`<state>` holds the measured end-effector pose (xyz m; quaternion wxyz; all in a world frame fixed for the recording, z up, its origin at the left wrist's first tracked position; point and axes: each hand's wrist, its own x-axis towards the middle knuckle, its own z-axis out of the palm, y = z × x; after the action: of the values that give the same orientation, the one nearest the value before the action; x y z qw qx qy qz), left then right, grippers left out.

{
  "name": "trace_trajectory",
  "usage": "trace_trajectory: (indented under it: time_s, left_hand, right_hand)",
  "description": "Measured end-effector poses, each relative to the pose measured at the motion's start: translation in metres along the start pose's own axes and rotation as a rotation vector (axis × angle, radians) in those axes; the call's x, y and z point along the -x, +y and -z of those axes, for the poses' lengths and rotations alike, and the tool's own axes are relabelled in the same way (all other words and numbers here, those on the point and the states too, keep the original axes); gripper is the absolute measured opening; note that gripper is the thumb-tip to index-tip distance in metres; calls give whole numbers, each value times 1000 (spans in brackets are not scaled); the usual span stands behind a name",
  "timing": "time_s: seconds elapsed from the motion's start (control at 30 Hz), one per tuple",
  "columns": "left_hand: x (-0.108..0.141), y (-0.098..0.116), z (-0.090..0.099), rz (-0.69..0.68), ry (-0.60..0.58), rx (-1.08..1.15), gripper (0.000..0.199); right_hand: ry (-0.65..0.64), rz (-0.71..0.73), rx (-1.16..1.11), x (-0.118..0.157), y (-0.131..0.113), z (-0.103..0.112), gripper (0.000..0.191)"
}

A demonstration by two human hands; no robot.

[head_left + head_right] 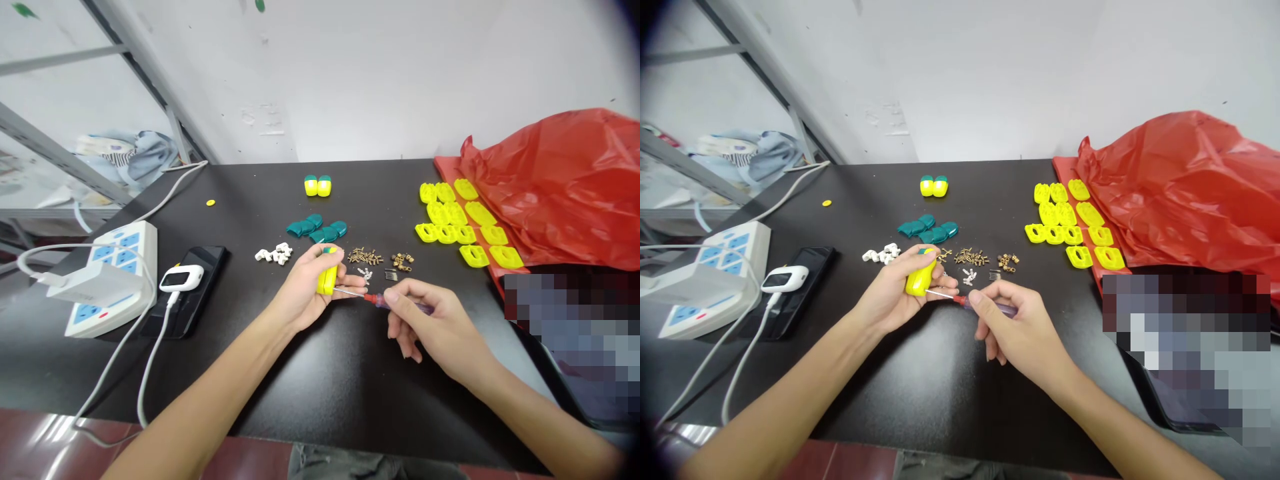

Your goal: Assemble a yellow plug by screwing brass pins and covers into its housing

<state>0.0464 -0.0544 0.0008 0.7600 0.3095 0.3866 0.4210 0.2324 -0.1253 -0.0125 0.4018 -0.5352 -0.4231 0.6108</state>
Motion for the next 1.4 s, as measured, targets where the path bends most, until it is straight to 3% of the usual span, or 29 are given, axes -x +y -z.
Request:
trace_trajectory:
  time_s: [0.27,0.6,0.8,1.17,1.27,1.4]
  left_hand:
    - [2,0,-3,-10,55,64,24]
    - [2,-1,-3,-39,5,48,23]
    - [3,-5,-3,17,-33,66,22]
    - [5,-4,-5,47,-5,50,21]
    - [4,-6,-7,29,17,33,20]
    - [4,-8,-7,16,20,25,20]
  right_hand:
    - [-69,20,3,1,3,-3,47]
    - [-90,41,-3,-1,6,-4,46]
    - [-85,79,24,0,7,-3,45]
    - [-74,179,71,3,5,0,26]
    - [-41,258,159,5,7,2,21]
    - [-7,533,385,7,9,4,5]
